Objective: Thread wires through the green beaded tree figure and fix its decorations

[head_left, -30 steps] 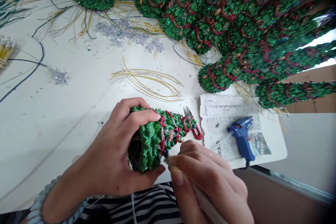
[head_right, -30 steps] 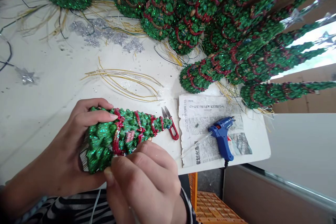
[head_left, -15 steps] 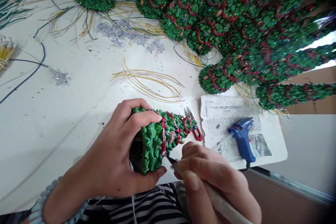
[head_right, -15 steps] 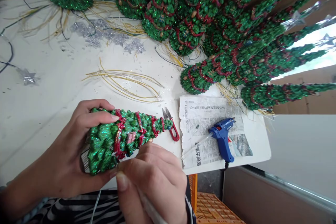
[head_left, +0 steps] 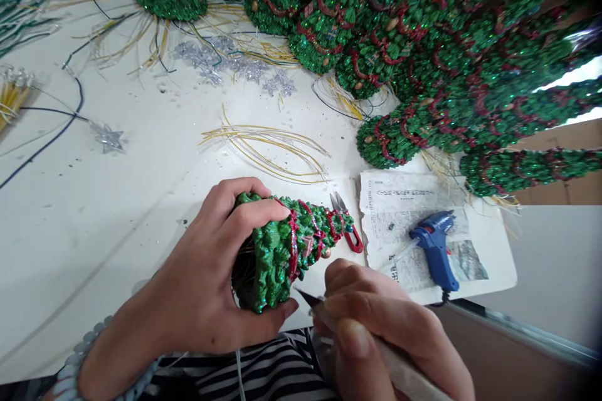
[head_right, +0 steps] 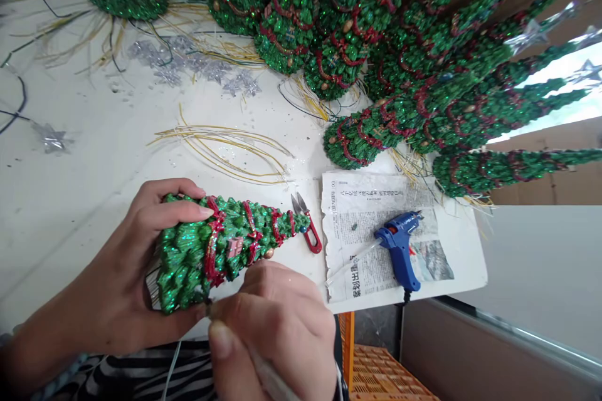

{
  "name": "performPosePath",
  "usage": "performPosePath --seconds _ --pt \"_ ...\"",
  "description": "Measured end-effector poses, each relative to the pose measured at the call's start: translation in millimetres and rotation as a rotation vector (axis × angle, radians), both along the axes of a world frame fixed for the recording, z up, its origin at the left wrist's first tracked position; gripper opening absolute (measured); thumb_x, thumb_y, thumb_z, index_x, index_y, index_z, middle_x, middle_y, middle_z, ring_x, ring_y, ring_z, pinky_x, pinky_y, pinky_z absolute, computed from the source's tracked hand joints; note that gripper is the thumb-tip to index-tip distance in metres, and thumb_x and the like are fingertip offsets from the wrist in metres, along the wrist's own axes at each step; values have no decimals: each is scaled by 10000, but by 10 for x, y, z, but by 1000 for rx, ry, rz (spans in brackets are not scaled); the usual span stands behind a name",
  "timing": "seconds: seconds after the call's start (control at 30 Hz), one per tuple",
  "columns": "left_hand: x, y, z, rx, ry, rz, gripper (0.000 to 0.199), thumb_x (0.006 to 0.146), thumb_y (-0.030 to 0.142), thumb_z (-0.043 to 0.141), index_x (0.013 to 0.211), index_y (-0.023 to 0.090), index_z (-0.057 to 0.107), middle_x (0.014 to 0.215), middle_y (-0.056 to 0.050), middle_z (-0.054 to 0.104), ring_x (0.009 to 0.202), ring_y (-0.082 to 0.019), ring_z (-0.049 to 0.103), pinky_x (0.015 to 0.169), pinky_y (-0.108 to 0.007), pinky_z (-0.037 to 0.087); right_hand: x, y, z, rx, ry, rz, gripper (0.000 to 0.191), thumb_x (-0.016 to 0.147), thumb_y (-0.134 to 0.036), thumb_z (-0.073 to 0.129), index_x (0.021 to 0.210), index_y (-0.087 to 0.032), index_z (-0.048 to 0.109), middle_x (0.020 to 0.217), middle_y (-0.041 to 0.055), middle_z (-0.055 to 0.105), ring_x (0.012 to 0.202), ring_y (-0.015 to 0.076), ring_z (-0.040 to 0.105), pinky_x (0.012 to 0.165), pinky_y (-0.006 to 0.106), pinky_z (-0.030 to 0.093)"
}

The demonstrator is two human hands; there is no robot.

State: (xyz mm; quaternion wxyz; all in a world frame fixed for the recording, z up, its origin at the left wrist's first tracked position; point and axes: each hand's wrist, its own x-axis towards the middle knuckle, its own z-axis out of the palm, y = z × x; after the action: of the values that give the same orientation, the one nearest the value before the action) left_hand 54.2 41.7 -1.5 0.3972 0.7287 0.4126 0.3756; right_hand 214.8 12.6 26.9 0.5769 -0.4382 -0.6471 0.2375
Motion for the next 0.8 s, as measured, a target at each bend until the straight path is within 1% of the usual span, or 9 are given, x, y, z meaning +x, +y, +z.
performPosePath --seconds 0.17,0.27,0.37,0.5,0.57,0.63,0.67,0.73,0.8 --pt "6 5 4 5 -1 5 588 754 275 691 1280 251 430 1306 -45 412 1240 -193 442 1012 -323 431 15 21 47 -21 -119 56 190 795 55 525 862 -95 620 614 -10 568 486 95 497 420 243 409" --pt "10 10 -6 1 -10 0 612 741 277 705 1287 252 429 1303 -41 408 1242 -187 435 1019 -316 430 14 11 91 -50 -214 35 240 772 89 514 888 -85 629 630 -2 583 523 103 531 463 251 470" --pt "10 14 -17 -9 -30 -8 626 740 285 713 1295 254 427 1299 -42 401 1233 -190 435 1028 -326 435 3 5 103 -40 -229 35 247 779 89 510 909 -83 630 627 -2 584 515 99 513 487 262 503" --pt "3 19 -20 -7 -41 -9 627 742 306 721 1294 257 429 1289 -46 405 1233 -201 441 1014 -338 449 -16 3 56 -9 -218 55 169 860 25 528 934 -100 614 643 -2 609 508 94 533 493 251 526" --pt "3 19 -15 -3 -28 -3 617 746 294 715 1291 258 428 1287 -49 413 1236 -207 443 1010 -346 453 -18 -17 32 16 -189 -12 76 946 -95 544 933 -124 613 628 -22 606 493 83 530 482 234 522" --pt "6 17 -8 -13 -16 -1 612 750 287 711 1291 262 427 1286 -51 413 1233 -217 448 1008 -362 459 -8 -42 25 24 -162 -88 102 984 -194 550 930 -144 620 605 -42 595 480 76 518 475 226 512" --pt "7 16 -4 -20 -13 -1 610 751 286 713 1290 265 428 1289 -52 412 1234 -222 449 1006 -367 462 2 -49 29 22 -156 -105 101 981 -187 551 927 -145 624 601 -43 594 481 78 514 470 231 504" --pt "10 14 1 -24 -6 -3 613 750 289 718 1289 268 427 1300 -53 411 1232 -225 452 1007 -370 463 26 -45 48 -5 -175 -46 93 930 -75 549 928 -124 628 615 -25 601 492 90 512 462 254 487" --pt "8 12 6 -17 -1 -2 617 745 281 717 1288 265 425 1308 -51 409 1225 -219 455 1011 -362 460 44 -22 70 -40 -213 68 161 854 20 538 928 -95 624 633 -3 607 506 98 512 461 269 478"
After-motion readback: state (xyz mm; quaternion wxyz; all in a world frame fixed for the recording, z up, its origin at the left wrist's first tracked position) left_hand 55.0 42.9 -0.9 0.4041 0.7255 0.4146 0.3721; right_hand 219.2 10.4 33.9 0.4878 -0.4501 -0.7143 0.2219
